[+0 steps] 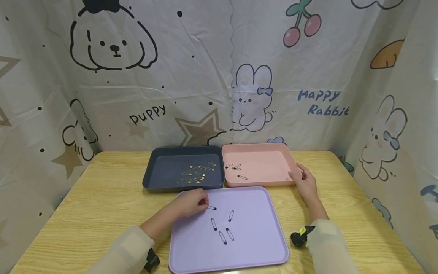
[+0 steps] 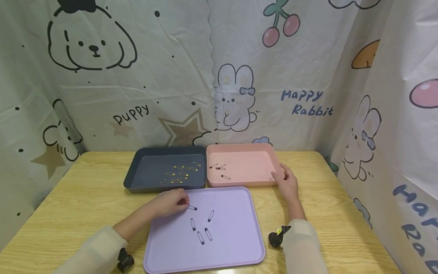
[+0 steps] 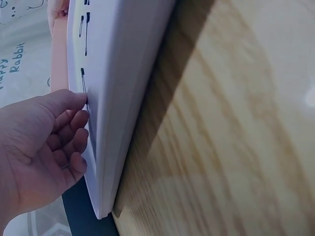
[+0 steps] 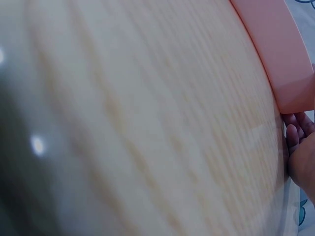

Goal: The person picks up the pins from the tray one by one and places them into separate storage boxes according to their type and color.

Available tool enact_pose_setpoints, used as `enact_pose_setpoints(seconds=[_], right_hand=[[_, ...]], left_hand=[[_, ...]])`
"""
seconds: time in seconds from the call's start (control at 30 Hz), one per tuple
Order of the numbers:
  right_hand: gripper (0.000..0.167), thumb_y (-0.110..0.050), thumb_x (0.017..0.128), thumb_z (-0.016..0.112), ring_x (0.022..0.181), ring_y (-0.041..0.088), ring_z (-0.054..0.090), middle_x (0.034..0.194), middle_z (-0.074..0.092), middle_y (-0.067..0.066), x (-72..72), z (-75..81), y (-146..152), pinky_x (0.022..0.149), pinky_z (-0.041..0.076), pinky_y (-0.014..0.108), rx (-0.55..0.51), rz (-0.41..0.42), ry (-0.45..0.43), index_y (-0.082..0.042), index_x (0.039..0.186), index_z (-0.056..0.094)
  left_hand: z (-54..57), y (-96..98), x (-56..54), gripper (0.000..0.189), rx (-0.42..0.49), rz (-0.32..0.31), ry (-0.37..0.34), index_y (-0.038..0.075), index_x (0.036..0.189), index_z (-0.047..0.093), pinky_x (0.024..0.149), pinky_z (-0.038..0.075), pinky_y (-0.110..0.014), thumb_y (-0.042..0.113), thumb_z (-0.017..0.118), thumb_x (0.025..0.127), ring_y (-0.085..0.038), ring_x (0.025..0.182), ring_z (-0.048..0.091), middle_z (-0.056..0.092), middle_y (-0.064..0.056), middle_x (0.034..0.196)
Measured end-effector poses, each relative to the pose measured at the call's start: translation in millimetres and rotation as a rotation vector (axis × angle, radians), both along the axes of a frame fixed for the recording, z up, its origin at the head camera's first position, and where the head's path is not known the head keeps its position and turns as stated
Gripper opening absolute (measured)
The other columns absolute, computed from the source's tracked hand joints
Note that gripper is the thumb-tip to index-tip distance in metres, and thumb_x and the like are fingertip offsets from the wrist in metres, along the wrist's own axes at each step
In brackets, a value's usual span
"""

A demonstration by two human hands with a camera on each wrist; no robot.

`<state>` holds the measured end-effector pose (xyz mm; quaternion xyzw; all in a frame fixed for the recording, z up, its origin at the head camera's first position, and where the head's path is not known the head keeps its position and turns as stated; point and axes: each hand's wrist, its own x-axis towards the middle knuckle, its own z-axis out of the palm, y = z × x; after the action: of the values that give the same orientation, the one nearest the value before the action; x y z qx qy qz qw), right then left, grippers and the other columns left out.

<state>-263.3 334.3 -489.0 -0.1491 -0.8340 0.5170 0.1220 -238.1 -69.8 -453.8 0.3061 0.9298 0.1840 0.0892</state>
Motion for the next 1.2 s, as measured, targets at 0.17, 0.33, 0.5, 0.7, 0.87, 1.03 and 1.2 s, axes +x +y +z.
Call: enact_pose_setpoints(seconds=[0.17, 0.33, 0.5, 0.7, 0.87, 1.03, 1.2], right_hand=[[0.061, -0.035, 0.09, 0.059, 0.099, 0.011, 0.04, 0.122, 0.052, 0.016, 0.3, 0.8, -1, 0.073, 0.033, 0.007, -0.007, 0.001, 0.004, -0.015, 0.144, 0.038], [0.061, -0.035, 0.09, 0.06, 0.098, 0.011, 0.04, 0.124, 0.051, 0.016, -0.6, 0.3, 1, 0.072, 0.034, 0.009, -0.008, 0.003, 0.002, -0.015, 0.144, 0.038], [0.062, -0.036, 0.09, 0.059, 0.096, 0.011, 0.04, 0.121, 0.051, 0.015, -0.7, -0.3, 1, 0.07, 0.035, 0.009, -0.001, 0.006, 0.002, -0.016, 0.144, 0.038], [0.062, -0.036, 0.09, 0.059, 0.099, 0.012, 0.04, 0.123, 0.051, 0.015, 1.3, 0.8, 0, 0.072, 0.034, 0.008, -0.004, 0.008, -0.002, -0.016, 0.144, 0.037], [0.062, -0.035, 0.091, 0.058, 0.105, 0.013, 0.039, 0.128, 0.049, 0.016, 2.1, 2.4, -2, 0.076, 0.033, 0.009, -0.02, 0.016, -0.01, -0.015, 0.145, 0.035], [0.061, -0.034, 0.091, 0.058, 0.106, 0.013, 0.04, 0.13, 0.05, 0.017, 1.1, 2.2, -1, 0.077, 0.033, 0.009, -0.015, 0.014, -0.009, -0.015, 0.145, 0.036], [0.062, -0.035, 0.091, 0.059, 0.11, 0.015, 0.04, 0.133, 0.048, 0.017, 0.7, 1.3, 1, 0.078, 0.033, 0.01, -0.028, 0.018, -0.012, -0.016, 0.145, 0.035]], left_hand=[[-1.7, 0.4, -1.4, 0.009, 0.016, 0.0, -0.044, 0.015, 0.075, 0.059, 0.06, 0.039, -0.022, 0.014, 0.062, 0.083, -0.007, 0.064, 0.045, 0.05, 0.007, 0.068], [-1.4, 0.9, -0.7, 0.009, 0.04, 0.003, -0.065, 0.014, 0.073, 0.056, 0.059, 0.038, -0.021, 0.014, 0.06, 0.081, -0.007, 0.063, 0.045, 0.048, 0.006, 0.068], [8.2, 5.6, -5.0, 0.005, 0.085, 0.013, -0.081, 0.012, 0.076, 0.056, 0.06, 0.039, -0.023, 0.012, 0.059, 0.079, -0.009, 0.066, 0.046, 0.049, 0.003, 0.072], [26.6, 16.2, -16.4, 0.003, 0.131, 0.016, -0.094, 0.01, 0.079, 0.057, 0.063, 0.04, -0.024, 0.012, 0.059, 0.08, -0.011, 0.069, 0.048, 0.052, 0.002, 0.076], [38.7, 23.7, -27.9, 0.004, 0.171, 0.015, -0.077, 0.008, 0.078, 0.058, 0.063, 0.041, -0.023, 0.011, 0.058, 0.081, -0.01, 0.069, 0.048, 0.053, 0.001, 0.075], [49.7, 31.2, -38.5, 0.005, 0.203, 0.03, -0.075, 0.006, 0.079, 0.058, 0.064, 0.041, -0.025, 0.01, 0.057, 0.083, -0.011, 0.067, 0.048, 0.054, -0.001, 0.076], [57.4, 42.4, -48.9, 0.004, 0.176, 0.056, -0.063, 0.008, 0.082, 0.058, 0.065, 0.041, -0.024, 0.011, 0.058, 0.084, -0.012, 0.069, 0.049, 0.054, -0.001, 0.078]])
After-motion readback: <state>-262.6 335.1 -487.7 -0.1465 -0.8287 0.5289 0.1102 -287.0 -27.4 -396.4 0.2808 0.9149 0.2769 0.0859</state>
